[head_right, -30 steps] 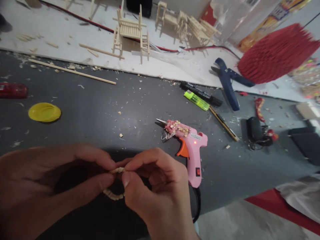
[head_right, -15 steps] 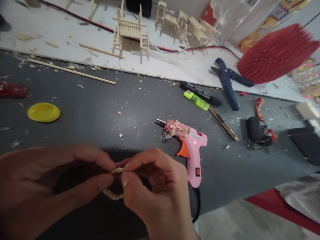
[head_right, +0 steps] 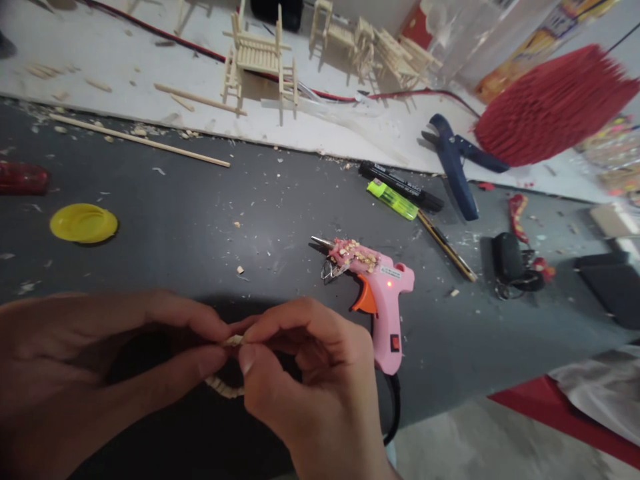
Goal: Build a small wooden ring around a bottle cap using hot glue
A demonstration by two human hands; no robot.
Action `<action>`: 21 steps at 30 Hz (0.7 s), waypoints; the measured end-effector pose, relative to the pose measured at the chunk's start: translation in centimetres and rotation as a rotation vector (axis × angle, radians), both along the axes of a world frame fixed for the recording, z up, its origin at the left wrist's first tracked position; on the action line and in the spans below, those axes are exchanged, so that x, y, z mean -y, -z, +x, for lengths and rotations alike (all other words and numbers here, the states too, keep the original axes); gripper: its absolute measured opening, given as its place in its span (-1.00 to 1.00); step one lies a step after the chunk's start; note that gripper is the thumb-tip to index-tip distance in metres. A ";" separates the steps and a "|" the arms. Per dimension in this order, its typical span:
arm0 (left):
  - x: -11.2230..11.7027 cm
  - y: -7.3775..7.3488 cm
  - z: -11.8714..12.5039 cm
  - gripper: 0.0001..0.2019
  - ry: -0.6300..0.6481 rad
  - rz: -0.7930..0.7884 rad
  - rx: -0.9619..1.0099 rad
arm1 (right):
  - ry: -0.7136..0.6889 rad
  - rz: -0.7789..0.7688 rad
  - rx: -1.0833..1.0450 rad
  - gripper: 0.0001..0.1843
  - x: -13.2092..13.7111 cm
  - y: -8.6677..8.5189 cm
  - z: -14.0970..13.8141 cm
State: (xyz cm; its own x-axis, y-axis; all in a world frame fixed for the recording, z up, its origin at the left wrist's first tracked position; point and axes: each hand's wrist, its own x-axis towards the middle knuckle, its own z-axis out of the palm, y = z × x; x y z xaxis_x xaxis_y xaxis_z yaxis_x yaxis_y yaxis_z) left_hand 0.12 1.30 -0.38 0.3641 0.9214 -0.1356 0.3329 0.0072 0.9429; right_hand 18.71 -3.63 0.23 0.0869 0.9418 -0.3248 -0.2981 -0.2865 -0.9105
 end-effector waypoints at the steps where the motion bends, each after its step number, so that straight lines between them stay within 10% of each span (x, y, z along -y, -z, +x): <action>1: -0.1 -0.1 0.1 -0.92 0.000 -0.006 -0.002 | -0.002 -0.003 -0.001 -0.71 0.0 0.0 0.0; 21: 0.2 -0.1 -0.2 -0.94 0.003 0.031 -0.020 | -0.037 -0.003 -0.017 -0.73 0.2 0.1 0.1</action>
State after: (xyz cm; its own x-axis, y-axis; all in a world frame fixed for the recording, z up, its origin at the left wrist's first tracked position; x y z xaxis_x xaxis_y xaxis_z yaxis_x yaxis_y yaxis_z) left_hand -0.05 1.06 -0.25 0.3646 0.9241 -0.1147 0.3520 -0.0227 0.9357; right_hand 18.84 -3.85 0.18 0.0463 0.9431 -0.3292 -0.3027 -0.3008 -0.9044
